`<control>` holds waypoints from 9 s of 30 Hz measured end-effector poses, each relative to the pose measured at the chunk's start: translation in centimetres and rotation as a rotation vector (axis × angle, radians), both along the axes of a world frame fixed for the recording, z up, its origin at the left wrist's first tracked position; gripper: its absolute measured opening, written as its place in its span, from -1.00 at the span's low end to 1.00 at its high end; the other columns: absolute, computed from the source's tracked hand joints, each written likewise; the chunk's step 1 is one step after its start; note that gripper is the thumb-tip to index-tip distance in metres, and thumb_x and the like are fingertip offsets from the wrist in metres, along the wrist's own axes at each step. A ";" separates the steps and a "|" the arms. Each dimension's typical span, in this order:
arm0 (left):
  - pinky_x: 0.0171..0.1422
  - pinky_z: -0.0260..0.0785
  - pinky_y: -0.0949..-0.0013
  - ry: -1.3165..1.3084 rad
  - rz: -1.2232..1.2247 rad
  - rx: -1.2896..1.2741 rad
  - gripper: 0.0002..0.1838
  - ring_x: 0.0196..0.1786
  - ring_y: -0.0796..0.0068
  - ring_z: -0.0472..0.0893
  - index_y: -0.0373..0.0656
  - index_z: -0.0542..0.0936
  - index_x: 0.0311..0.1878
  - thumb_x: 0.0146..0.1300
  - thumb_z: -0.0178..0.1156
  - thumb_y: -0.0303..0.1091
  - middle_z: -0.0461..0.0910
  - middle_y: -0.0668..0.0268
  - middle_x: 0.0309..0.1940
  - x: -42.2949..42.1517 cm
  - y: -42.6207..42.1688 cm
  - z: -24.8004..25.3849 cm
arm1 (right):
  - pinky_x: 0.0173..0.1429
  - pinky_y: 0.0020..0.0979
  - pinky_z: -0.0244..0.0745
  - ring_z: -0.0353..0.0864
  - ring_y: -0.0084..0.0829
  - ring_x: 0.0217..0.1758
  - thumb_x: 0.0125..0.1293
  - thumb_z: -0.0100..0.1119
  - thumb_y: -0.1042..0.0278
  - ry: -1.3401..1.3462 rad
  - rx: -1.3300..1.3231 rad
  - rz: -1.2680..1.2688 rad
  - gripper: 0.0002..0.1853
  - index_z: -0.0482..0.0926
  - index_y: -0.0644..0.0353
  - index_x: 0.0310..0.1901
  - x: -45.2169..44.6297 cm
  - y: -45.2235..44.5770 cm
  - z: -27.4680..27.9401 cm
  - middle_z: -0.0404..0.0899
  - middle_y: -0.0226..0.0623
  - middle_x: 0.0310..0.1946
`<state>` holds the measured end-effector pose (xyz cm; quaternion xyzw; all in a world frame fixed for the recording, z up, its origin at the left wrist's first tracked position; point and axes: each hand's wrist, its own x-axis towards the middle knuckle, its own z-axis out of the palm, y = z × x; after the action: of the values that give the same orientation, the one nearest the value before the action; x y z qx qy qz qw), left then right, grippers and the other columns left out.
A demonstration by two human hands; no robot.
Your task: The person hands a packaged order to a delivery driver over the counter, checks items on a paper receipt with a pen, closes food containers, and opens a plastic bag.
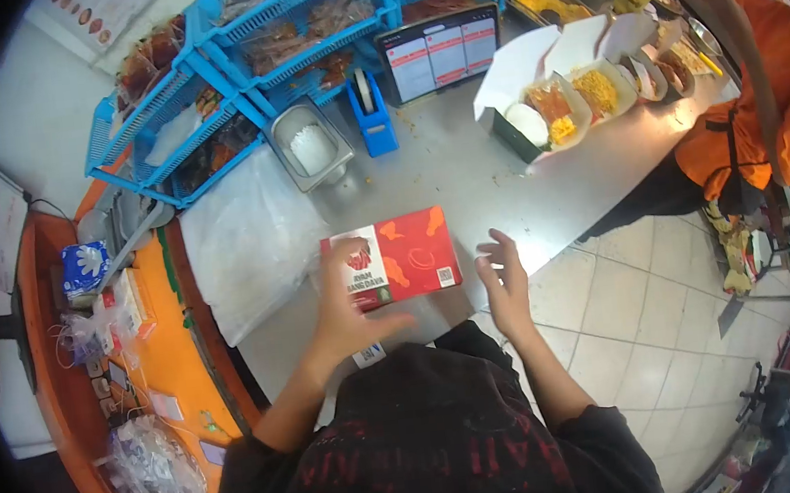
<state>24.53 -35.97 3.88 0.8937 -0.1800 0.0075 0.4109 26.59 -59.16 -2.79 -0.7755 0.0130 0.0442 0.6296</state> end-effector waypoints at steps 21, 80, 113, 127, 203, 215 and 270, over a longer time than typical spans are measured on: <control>-0.02 0.45 0.35 0.614 0.866 -1.131 -0.38 -0.03 0.36 0.56 -0.24 0.18 0.28 0.11 0.08 -0.41 0.48 0.19 0.02 -20.6 20.8 -8.0 | 0.27 -0.26 0.22 0.34 -0.12 0.22 0.29 -0.03 -0.11 0.238 0.014 0.894 -0.16 -0.02 0.46 0.32 -5.7 21.7 -3.0 0.30 0.17 0.17; 0.46 -0.13 -0.03 0.214 0.564 0.100 -0.17 0.37 -0.20 0.05 -0.32 -0.07 0.35 -0.02 0.07 -0.74 0.10 -0.20 0.26 -10.7 1.9 -11.8 | -0.39 -0.14 0.41 0.54 -0.03 -0.45 0.15 0.17 0.31 -0.222 -0.542 0.655 -0.79 0.43 0.28 -0.46 -4.4 12.9 -2.7 0.51 -0.04 -0.50; 0.34 0.11 -0.05 -0.028 0.424 0.121 -0.71 0.26 -0.05 0.26 -0.35 0.46 -0.12 0.07 0.15 -0.43 0.34 0.03 0.09 -12.3 2.3 -13.3 | -0.51 -0.58 0.28 0.37 -0.62 -0.63 0.14 0.12 0.55 -0.289 -0.271 0.052 -0.90 0.40 0.29 -0.33 -4.6 14.6 -4.2 0.40 -0.39 -0.64; 0.29 0.14 -0.03 -0.001 0.411 0.113 -0.72 0.24 -0.13 0.26 -0.37 0.41 -0.16 0.04 0.16 -0.50 0.29 -0.08 0.09 -12.0 2.7 -13.6 | -0.57 -0.65 0.20 0.27 -0.69 -0.66 0.35 -0.14 0.42 -0.024 0.061 -0.114 -0.84 0.31 0.26 -0.09 -3.6 7.1 -3.1 0.34 -0.43 -0.67; -0.16 0.41 0.23 0.111 0.372 -0.122 -0.77 -0.21 0.13 0.62 -0.23 0.56 -0.16 0.29 0.00 -0.30 0.61 0.06 -0.27 8.0 0.5 -1.3 | 0.09 -0.29 0.35 0.49 -0.15 0.01 0.22 0.10 0.36 -0.506 -0.574 -0.269 -0.78 0.52 0.34 -0.18 8.3 -2.0 2.1 0.54 -0.01 -0.24; -0.15 0.39 0.37 -0.198 0.259 -0.224 -0.83 -0.23 0.31 0.60 -0.29 0.54 -0.18 0.21 -0.01 -0.53 0.61 0.14 -0.33 11.9 0.4 -3.0 | -0.30 -0.30 0.43 0.53 -0.22 -0.40 0.10 0.11 0.58 -0.416 -0.307 0.516 -0.86 0.53 0.31 -0.26 17.6 -1.7 4.8 0.55 -0.12 -0.39; 0.42 0.02 0.20 0.134 0.124 -0.299 -0.59 0.46 0.03 -0.06 -0.21 0.50 0.12 0.18 0.15 -0.38 0.03 -0.03 0.39 -4.1 -0.2 -9.6 | 0.25 -0.30 0.33 0.34 -0.05 0.20 0.16 0.20 0.42 -0.310 -0.350 0.386 -0.38 0.26 0.22 0.27 -2.7 -5.6 -1.5 0.22 0.16 0.24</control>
<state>20.48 -36.13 -5.70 0.8304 -0.0935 -0.0003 0.5492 23.92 -64.77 -4.24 -0.8580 -0.2237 0.0413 0.4606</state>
